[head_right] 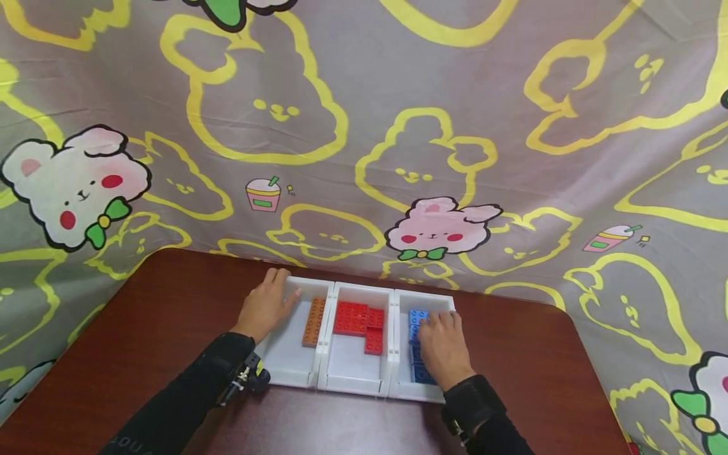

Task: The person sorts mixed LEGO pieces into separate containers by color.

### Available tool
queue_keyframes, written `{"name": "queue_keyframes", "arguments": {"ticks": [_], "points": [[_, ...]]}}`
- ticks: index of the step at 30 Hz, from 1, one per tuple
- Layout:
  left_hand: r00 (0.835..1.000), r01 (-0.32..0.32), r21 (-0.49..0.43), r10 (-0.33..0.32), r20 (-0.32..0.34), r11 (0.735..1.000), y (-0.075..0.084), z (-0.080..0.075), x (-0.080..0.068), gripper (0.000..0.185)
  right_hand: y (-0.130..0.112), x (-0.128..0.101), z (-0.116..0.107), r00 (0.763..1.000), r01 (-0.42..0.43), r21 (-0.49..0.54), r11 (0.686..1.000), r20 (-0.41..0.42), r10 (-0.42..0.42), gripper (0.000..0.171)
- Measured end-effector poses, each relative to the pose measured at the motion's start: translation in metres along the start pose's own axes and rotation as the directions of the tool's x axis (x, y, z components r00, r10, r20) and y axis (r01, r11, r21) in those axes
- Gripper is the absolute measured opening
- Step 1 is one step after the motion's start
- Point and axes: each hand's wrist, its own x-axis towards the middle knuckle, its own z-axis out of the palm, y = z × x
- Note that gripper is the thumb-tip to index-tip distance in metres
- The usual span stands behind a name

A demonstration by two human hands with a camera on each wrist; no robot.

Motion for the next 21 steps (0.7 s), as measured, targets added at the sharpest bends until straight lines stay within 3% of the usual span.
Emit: {"name": "queue_keyframes", "arguments": {"ticks": [3,10,21], "points": [[1.000,0.004,-0.004,-0.004,0.010,1.000,0.001,-0.001,0.000,0.049,0.006,0.001,-0.002,1.000,-0.015,-0.053,0.998,-0.012,0.014,0.019],[1.000,0.002,0.002,-0.002,0.008,1.000,0.001,-0.001,0.000,0.049,0.015,0.007,-0.001,0.996,-0.048,-0.104,0.993,0.074,0.056,0.009],[1.000,0.025,-0.001,-0.025,0.015,1.000,0.003,-0.003,-0.001,0.049,0.004,0.014,0.011,0.999,-0.023,0.080,0.997,-0.031,0.026,0.012]]}}
